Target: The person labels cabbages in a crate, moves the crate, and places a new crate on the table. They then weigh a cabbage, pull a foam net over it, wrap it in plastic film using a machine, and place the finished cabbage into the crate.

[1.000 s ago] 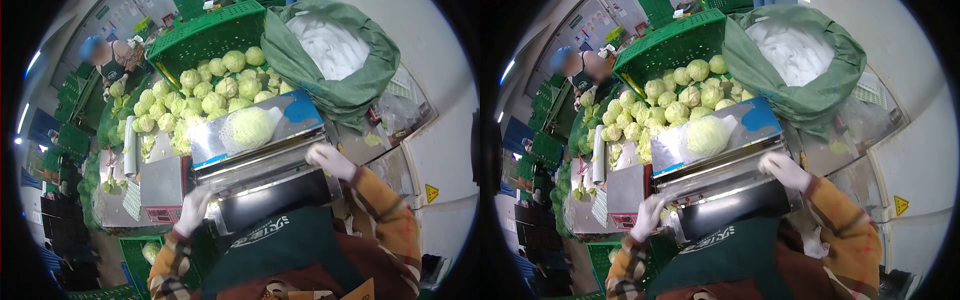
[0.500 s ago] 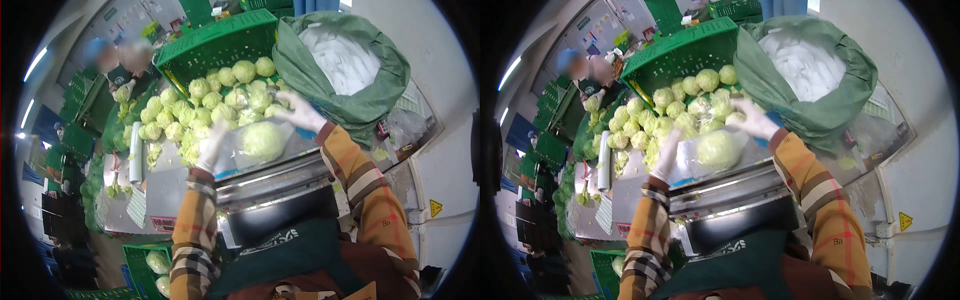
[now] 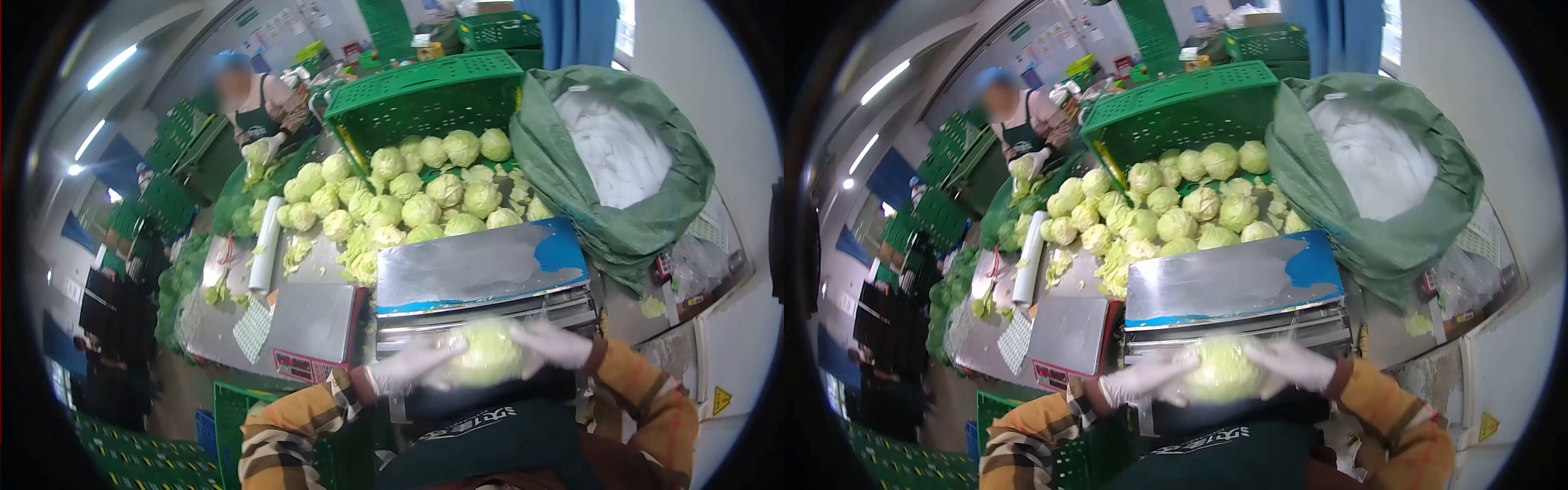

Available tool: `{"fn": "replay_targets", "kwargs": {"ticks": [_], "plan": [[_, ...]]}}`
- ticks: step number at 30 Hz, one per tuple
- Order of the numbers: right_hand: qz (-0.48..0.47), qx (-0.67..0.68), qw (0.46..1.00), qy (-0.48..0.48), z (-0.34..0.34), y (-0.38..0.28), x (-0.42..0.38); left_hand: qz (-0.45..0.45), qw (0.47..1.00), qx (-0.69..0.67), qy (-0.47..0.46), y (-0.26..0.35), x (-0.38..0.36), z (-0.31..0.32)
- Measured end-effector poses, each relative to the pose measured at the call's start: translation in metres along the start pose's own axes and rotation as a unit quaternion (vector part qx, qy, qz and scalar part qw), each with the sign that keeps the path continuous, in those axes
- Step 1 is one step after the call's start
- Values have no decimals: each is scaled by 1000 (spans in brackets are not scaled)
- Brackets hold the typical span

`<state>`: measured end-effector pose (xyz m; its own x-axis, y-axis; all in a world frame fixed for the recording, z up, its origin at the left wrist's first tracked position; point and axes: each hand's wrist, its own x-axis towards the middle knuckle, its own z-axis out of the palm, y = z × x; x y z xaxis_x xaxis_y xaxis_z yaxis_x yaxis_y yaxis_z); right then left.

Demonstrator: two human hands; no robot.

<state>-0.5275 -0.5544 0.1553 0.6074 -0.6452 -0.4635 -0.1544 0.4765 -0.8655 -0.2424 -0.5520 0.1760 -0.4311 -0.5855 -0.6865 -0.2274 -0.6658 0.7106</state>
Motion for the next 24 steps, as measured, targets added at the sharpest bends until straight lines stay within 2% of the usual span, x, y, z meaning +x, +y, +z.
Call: {"fn": "replay_targets", "kwargs": {"ticks": [1, 2, 3, 4, 6, 9, 10, 11, 12, 13, 14, 15, 16, 17, 18, 19, 21, 23, 24], "plan": [[80, 48, 995, -33, 11, 9, -10, -94, 995, -10, -34, -11, -8, 1], [156, 71, 983, -66, 17, 18, -14, -141, 986, -37, -75, -21, -11, 2], [152, 129, 977, -70, 29, 31, -16, -187, 973, -64, -117, -31, -12, 5], [150, 188, 966, -96, 33, 61, -6, -182, 974, -70, -112, -54, -3, 4], [155, 271, 942, -124, 30, 92, 3, -116, 948, -201, -220, -102, 31, -4], [160, 316, 929, -106, 20, 115, -6, -91, 944, -221, -228, -116, 33, -11], [143, 271, 949, -68, 19, 112, -19, -98, 953, -235, -164, -98, 10, 1], [124, 222, 967, -29, 17, 111, -27, -92, 953, -239, -163, -96, -2, 5], [62, 70, 992, 88, 20, 119, -31, -77, 971, -213, -72, -97, -12, 8], [65, 65, 992, 86, 21, 113, -40, -65, 980, -186, 20, -104, -20, 7], [-52, -125, 982, 133, 24, 106, -55, 26, 988, -141, 50, -150, -12, -8], [-162, -305, 923, 171, 28, 104, -68, 81, 982, -148, 91, -158, -28, -2], [-175, -213, 944, 181, 23, 117, -68, 95, 984, -108, 110, -178, -33, -4], [-211, -197, 932, 218, 19, 130, -68, 103, 985, -67, 123, -202, -35, -7], [-227, -189, 910, 292, 32, 109, -69, 91, 981, -60, 163, -220, -38, -11], [-216, -184, 903, 323, 32, 103, -68, 74, 975, -54, 200, -230, -39, -6], [-287, -219, 844, 396, 32, 91, -59, 156, 941, -159, 256, -200, -47, 18], [-283, -158, 854, 407, 36, 85, -43, 280, 847, -309, 330, -217, -20, 19], [-284, 2, 880, 381, 39, 91, -28, 284, 823, -360, 335, -203, -17, 27]]}}
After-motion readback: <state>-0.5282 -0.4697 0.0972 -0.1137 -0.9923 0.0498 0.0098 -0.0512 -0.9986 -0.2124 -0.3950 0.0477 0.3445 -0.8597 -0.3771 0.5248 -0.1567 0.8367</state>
